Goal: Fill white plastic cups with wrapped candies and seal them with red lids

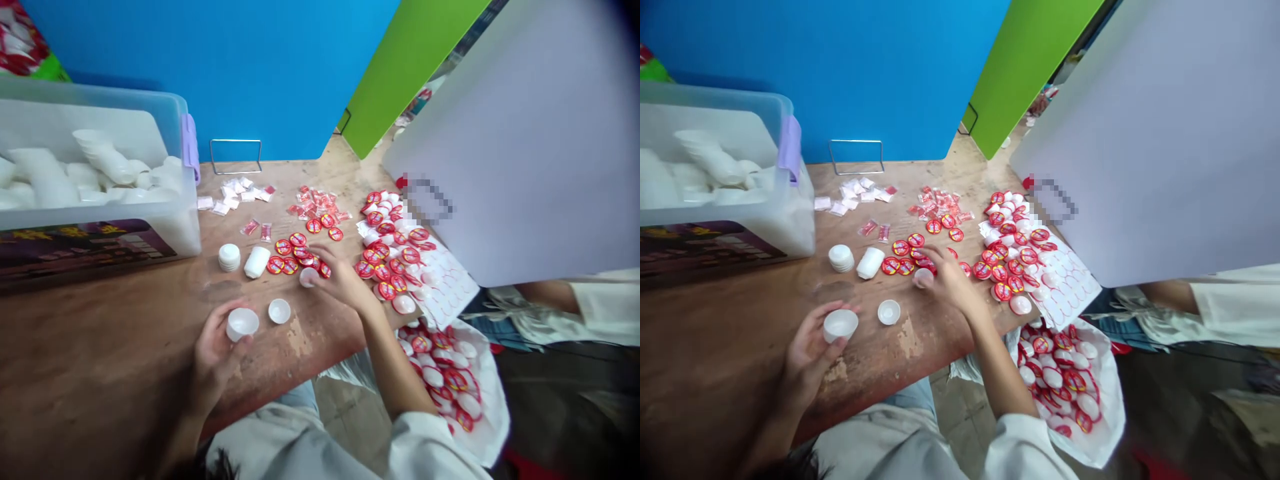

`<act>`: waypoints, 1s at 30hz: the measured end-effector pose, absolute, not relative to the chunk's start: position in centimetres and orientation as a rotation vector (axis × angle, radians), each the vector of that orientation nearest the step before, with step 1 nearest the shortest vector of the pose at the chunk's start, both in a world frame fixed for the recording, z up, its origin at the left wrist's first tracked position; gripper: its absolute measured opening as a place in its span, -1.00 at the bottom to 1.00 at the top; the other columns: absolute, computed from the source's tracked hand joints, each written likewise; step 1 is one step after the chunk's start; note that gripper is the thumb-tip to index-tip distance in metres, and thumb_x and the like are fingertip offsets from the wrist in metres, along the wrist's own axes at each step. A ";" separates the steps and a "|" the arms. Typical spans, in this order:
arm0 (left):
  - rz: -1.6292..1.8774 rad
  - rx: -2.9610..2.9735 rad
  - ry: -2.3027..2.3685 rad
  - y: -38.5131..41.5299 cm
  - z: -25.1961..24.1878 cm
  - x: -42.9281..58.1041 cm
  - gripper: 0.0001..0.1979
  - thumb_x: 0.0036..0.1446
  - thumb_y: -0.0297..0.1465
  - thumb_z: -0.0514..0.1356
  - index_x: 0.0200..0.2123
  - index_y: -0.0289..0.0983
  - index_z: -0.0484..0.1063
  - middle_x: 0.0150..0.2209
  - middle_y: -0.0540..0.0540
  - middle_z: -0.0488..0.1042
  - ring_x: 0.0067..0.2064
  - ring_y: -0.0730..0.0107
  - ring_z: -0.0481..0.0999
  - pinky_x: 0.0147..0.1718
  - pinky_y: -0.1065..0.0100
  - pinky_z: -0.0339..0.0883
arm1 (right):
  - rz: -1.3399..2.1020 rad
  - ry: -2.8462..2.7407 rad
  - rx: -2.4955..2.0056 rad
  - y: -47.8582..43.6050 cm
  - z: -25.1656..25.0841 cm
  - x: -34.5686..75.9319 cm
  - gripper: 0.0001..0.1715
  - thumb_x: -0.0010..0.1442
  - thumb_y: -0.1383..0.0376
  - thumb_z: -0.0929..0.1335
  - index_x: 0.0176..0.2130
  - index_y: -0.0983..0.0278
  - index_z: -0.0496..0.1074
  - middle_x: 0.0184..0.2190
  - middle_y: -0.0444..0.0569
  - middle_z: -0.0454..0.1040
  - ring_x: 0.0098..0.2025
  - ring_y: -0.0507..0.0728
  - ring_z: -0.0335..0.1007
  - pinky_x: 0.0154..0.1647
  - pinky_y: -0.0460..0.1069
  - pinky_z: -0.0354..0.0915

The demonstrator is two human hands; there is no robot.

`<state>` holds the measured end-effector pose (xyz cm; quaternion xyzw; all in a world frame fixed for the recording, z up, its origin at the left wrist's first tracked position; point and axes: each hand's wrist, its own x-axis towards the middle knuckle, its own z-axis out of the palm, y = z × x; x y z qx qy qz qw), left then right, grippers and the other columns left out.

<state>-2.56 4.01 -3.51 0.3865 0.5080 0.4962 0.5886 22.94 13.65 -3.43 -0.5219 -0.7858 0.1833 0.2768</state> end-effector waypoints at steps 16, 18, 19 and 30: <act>1.053 0.775 1.316 4.1 -4.1 -4.3 -0.55 -0.13 -0.19 0.34 -0.15 -0.22 0.42 -0.03 -0.14 0.49 -0.01 0.20 0.47 -0.09 0.40 0.34 | 0.190 -2.163 -1.865 36.5 -7.6 14.1 -0.72 0.18 0.23 0.31 -0.21 0.36 0.49 -0.10 0.18 0.44 -0.06 0.23 0.36 -0.05 0.04 0.24; 1.073 0.714 1.326 4.1 -3.8 -3.8 -0.57 -0.12 -0.17 0.33 -0.16 -0.22 0.42 -0.03 -0.13 0.49 -0.02 0.23 0.47 -0.11 0.43 0.33 | 0.191 -2.203 -1.833 36.9 -7.6 14.5 -0.79 0.15 0.26 0.33 -0.23 0.31 0.49 -0.06 0.11 0.43 -0.01 0.19 0.33 0.00 0.00 0.21; 1.074 0.698 1.327 4.1 -3.7 -3.6 -0.57 -0.12 -0.17 0.33 -0.16 -0.22 0.41 -0.04 -0.12 0.49 -0.02 0.24 0.47 -0.12 0.44 0.33 | 0.200 -2.218 -1.819 37.1 -7.6 14.7 -0.80 0.13 0.27 0.35 -0.23 0.30 0.49 -0.08 0.08 0.44 -0.01 0.17 0.33 0.00 -0.02 0.21; 1.039 0.736 1.277 4.5 -5.5 -4.9 -0.54 -0.05 -0.22 0.32 -0.07 -0.22 0.35 0.04 -0.15 0.45 0.05 0.19 0.45 -0.03 0.36 0.34 | 0.260 -2.044 -1.749 35.4 -6.6 15.3 -0.78 0.15 0.39 0.28 -0.15 0.31 0.38 -0.22 0.04 0.54 -0.15 0.16 0.44 -0.13 -0.02 0.27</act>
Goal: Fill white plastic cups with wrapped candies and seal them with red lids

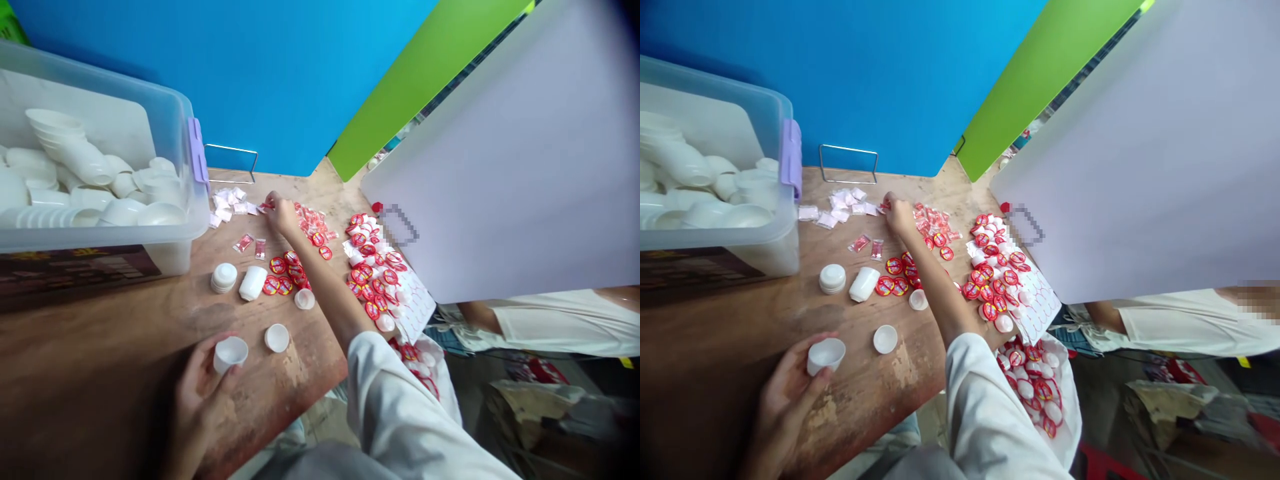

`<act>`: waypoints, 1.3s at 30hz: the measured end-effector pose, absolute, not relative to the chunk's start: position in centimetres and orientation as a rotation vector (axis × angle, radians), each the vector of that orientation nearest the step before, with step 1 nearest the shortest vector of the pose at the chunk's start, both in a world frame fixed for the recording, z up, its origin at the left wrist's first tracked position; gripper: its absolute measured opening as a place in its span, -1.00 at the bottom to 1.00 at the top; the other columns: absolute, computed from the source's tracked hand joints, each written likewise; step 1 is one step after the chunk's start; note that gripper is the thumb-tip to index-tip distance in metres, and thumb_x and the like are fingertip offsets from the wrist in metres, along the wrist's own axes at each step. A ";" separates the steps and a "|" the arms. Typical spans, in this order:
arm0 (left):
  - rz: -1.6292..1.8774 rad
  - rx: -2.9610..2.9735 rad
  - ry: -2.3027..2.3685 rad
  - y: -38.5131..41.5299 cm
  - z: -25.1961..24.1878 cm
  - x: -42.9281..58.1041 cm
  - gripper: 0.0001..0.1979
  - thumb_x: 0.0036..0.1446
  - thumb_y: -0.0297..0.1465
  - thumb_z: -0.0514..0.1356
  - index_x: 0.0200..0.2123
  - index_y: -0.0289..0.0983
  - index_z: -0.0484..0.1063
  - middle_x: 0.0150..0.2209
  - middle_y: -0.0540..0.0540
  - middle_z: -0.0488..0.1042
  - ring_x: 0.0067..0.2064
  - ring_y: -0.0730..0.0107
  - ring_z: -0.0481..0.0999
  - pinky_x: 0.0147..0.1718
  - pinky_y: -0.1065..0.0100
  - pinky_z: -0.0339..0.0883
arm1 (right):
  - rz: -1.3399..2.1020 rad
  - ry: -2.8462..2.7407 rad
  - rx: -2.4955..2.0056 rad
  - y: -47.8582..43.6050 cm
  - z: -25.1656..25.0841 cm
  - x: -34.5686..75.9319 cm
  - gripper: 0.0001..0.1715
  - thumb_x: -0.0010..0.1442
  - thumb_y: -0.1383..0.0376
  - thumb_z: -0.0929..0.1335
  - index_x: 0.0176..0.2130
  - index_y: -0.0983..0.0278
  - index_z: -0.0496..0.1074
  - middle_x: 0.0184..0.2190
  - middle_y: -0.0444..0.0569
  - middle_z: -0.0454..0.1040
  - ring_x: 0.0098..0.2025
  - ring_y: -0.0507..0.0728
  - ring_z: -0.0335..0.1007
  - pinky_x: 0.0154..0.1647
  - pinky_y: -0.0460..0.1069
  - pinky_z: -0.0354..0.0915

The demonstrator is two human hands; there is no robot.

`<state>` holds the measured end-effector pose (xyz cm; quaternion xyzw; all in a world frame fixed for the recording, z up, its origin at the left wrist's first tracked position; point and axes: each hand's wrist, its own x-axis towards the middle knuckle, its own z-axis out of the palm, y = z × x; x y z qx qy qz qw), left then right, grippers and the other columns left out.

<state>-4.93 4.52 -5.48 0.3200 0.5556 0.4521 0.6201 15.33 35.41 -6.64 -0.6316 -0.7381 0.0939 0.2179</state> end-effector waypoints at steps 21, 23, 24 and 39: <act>1.029 1.403 1.247 1.8 -5.6 -1.5 -0.50 0.15 -0.35 0.14 0.18 -0.18 0.25 0.25 -0.12 0.21 0.27 0.24 0.15 0.23 0.27 0.04 | 0.631 -1.869 -1.214 3.4 -3.0 13.5 -0.89 0.19 0.32 0.34 -0.33 0.17 0.50 -0.21 0.02 0.43 -0.16 0.15 0.33 -0.14 0.10 0.30; 0.984 1.512 1.198 1.5 -5.5 -1.4 -0.48 0.17 -0.37 0.12 0.22 -0.17 0.19 0.28 -0.12 0.15 0.28 0.25 0.13 0.24 0.26 0.02 | 0.699 -1.838 -1.217 3.0 -3.0 14.2 -0.88 0.18 0.28 0.36 -0.34 0.18 0.53 -0.33 -0.02 0.38 -0.27 0.10 0.30 -0.26 0.03 0.30; 0.961 1.544 1.177 1.4 -5.4 -1.3 -0.47 0.18 -0.38 0.11 0.23 -0.17 0.17 0.29 -0.12 0.13 0.29 0.25 0.12 0.24 0.25 0.01 | 0.760 -1.817 -1.199 2.8 -2.9 14.6 -0.86 0.19 0.27 0.35 -0.33 0.18 0.54 -0.37 -0.04 0.36 -0.31 0.08 0.29 -0.30 0.00 0.29; 0.969 1.191 1.336 1.0 -2.9 0.9 -0.67 0.14 -0.34 0.09 -0.04 -0.28 0.45 -0.18 -0.12 0.50 -0.06 0.22 0.44 0.03 0.26 0.24 | 0.359 -1.328 -1.869 4.3 -7.0 24.6 -0.67 0.18 0.20 0.28 -0.12 0.31 0.46 -0.24 0.10 0.46 -0.21 0.19 0.35 -0.10 0.14 0.28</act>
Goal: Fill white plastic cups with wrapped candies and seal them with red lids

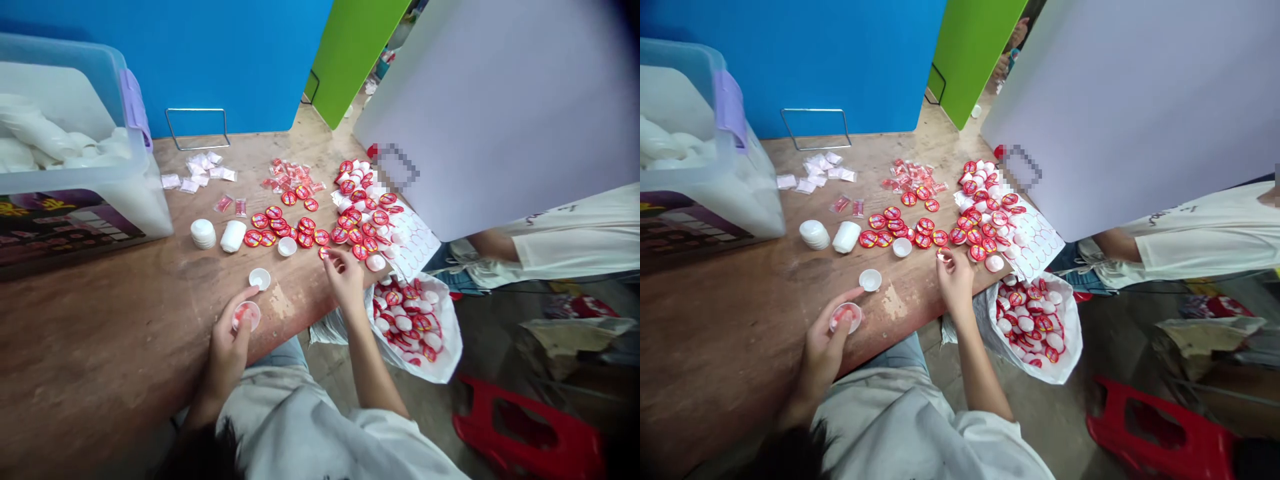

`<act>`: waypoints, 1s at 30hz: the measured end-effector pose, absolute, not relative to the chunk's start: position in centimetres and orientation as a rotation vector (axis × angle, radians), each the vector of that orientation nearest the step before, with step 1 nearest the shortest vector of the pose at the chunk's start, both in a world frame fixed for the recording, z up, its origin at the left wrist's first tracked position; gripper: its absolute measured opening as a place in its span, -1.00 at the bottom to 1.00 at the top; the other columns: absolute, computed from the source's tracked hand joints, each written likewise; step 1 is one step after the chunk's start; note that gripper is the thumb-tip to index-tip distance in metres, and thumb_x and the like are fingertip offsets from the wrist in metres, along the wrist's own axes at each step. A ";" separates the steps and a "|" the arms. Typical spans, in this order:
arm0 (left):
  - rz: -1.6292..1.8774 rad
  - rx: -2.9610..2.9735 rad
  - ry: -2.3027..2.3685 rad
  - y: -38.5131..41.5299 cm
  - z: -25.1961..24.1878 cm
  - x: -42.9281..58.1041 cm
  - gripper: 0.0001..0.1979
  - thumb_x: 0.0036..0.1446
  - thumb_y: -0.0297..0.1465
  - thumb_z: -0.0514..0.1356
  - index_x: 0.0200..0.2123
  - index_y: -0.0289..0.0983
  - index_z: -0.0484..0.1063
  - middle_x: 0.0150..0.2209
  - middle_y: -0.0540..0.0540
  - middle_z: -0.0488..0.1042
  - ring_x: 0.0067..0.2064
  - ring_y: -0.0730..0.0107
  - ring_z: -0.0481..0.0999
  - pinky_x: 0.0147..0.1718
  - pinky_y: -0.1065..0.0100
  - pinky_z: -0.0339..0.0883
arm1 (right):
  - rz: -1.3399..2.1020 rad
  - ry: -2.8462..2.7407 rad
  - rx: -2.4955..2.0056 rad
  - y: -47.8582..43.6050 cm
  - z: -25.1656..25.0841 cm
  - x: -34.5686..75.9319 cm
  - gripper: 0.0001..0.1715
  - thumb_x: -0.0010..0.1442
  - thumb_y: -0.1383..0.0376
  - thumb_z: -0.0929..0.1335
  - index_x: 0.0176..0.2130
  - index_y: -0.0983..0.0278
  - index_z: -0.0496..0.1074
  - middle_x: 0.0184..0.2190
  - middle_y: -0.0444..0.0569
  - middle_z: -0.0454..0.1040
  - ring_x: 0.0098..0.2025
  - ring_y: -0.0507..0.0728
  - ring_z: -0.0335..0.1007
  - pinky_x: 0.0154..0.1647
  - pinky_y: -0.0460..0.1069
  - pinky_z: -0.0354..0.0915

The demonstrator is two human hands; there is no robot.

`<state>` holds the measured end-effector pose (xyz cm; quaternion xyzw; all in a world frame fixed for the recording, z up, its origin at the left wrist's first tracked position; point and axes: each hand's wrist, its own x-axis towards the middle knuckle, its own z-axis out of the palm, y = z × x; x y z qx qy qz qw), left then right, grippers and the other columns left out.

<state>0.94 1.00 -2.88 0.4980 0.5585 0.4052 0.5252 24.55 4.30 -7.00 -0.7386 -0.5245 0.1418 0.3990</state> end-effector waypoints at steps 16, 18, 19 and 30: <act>1.007 0.633 1.183 1.4 -1.6 0.4 -0.70 -0.03 -0.37 0.24 -0.19 -0.38 0.48 -0.42 -0.07 0.47 -0.42 0.49 0.41 -0.45 0.50 0.23 | 0.017 -1.523 -2.141 5.9 -10.6 26.5 -0.60 0.11 0.23 0.31 -0.11 0.41 0.47 -0.14 0.23 0.42 -0.05 0.32 0.30 0.01 0.22 0.23; 1.019 0.618 1.195 1.5 -1.6 0.4 -0.70 -0.05 -0.37 0.27 -0.21 -0.37 0.49 -0.36 -0.10 0.50 -0.35 0.42 0.48 -0.45 0.49 0.26 | 0.148 -1.512 -2.047 5.4 -9.3 25.7 -0.64 0.10 0.24 0.33 -0.14 0.37 0.49 -0.17 0.20 0.46 -0.10 0.29 0.34 -0.02 0.21 0.27; 1.022 0.613 1.202 1.5 -1.7 0.5 -0.70 -0.05 -0.37 0.27 -0.20 -0.37 0.49 -0.36 -0.09 0.50 -0.31 0.39 0.50 -0.44 0.49 0.28 | 0.257 -1.503 -1.960 4.9 -8.4 25.0 -0.65 0.09 0.23 0.34 -0.13 0.34 0.48 -0.18 0.17 0.47 -0.13 0.26 0.37 -0.05 0.18 0.30; 1.117 0.719 1.199 -0.1 -2.7 4.6 -0.58 0.11 -0.47 0.10 0.07 -0.27 0.35 0.14 -0.15 0.36 0.19 0.27 0.29 0.17 0.28 0.13 | 0.553 -1.373 -1.272 -1.9 -4.2 11.5 -0.56 0.24 0.41 0.28 0.09 0.14 0.37 0.07 -0.01 0.42 0.12 0.16 0.33 0.17 0.16 0.28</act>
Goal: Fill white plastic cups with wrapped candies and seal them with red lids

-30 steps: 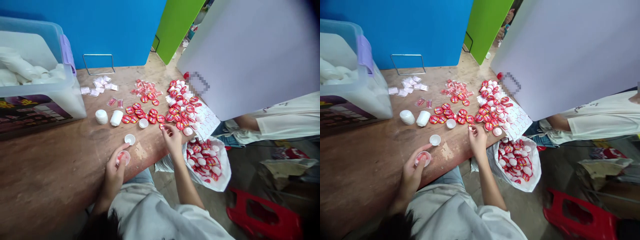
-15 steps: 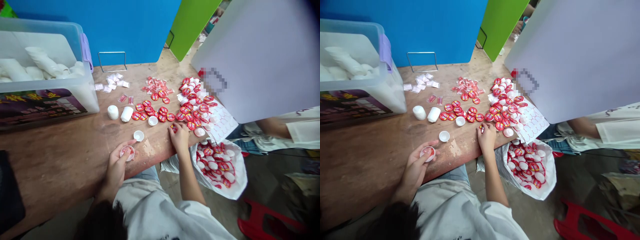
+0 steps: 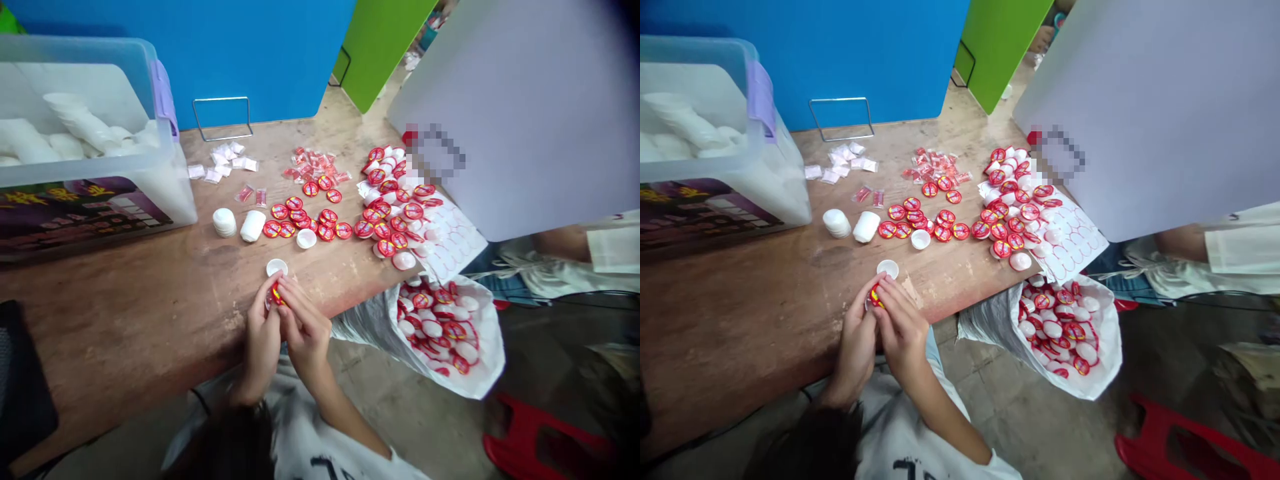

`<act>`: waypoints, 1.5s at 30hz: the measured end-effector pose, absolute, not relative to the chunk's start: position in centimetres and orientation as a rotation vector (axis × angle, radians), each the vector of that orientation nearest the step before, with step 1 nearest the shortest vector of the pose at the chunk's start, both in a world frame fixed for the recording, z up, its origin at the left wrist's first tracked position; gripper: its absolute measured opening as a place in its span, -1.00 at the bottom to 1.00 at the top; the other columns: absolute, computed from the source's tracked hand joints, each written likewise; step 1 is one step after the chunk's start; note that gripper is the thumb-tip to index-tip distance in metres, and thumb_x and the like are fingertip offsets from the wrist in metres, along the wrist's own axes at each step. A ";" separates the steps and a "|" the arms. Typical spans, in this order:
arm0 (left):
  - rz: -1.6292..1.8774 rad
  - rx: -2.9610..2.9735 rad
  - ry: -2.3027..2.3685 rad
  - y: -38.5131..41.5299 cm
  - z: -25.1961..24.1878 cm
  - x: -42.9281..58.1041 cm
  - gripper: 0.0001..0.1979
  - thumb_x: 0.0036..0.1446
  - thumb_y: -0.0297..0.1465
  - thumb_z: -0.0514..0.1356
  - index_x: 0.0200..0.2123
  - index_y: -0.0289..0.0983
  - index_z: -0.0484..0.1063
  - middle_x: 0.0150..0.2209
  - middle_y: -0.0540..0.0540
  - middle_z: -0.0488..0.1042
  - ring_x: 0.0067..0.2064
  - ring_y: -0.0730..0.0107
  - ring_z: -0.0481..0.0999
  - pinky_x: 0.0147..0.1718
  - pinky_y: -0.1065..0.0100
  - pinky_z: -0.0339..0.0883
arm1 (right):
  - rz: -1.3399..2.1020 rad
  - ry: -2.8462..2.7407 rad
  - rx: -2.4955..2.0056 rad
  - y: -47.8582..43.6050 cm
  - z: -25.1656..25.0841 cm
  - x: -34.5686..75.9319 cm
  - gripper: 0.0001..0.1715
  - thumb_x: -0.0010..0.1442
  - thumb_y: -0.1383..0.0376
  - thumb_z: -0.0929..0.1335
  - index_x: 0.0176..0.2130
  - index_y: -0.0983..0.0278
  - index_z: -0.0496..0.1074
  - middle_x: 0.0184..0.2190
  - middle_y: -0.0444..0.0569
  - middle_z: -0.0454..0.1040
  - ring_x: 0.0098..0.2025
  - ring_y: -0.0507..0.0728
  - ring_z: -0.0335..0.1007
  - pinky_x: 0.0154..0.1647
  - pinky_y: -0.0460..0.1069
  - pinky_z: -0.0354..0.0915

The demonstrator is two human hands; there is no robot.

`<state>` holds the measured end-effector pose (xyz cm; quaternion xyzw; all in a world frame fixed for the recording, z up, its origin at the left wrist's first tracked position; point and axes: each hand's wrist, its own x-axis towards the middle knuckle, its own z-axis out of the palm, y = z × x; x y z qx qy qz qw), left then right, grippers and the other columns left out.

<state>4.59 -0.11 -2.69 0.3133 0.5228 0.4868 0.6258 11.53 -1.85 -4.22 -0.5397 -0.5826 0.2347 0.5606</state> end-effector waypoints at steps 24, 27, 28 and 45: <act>1.006 0.558 1.035 -0.6 0.4 2.6 -0.50 0.05 -0.37 0.27 0.10 -0.26 0.36 0.13 -0.20 0.37 0.19 0.13 0.30 0.15 0.23 0.21 | 0.466 -1.457 -1.204 -2.3 -3.4 12.9 -0.42 0.12 0.45 0.38 0.11 0.14 0.31 -0.02 -0.01 0.48 0.04 0.15 0.41 0.08 0.09 0.36; 0.973 0.483 1.029 -0.3 0.6 2.5 -0.47 0.03 -0.38 0.27 0.11 -0.29 0.35 0.11 -0.23 0.40 0.16 0.09 0.34 0.12 0.21 0.25 | 0.455 -1.473 -1.183 -2.1 -3.3 13.0 -0.46 0.10 0.45 0.39 0.07 0.16 0.34 -0.06 0.01 0.50 0.01 0.17 0.42 0.06 0.13 0.35; 0.949 0.461 1.024 -0.2 0.6 2.5 -0.46 0.03 -0.38 0.27 0.12 -0.29 0.34 0.10 -0.24 0.41 0.15 0.08 0.34 0.11 0.20 0.27 | 0.458 -1.483 -1.186 -2.0 -3.3 13.1 -0.48 0.10 0.45 0.39 0.06 0.17 0.35 -0.07 0.01 0.50 0.00 0.18 0.42 0.07 0.16 0.32; 0.757 1.147 1.408 1.0 -1.3 1.4 -0.57 0.14 -0.21 0.10 0.00 -0.34 0.43 -0.14 -0.20 0.53 -0.27 0.29 0.50 -0.28 0.33 0.36 | 0.701 -1.357 -1.296 1.5 -4.2 18.0 -0.65 0.17 0.30 0.35 -0.02 0.18 0.38 -0.09 0.01 0.47 -0.03 0.14 0.39 0.02 0.07 0.29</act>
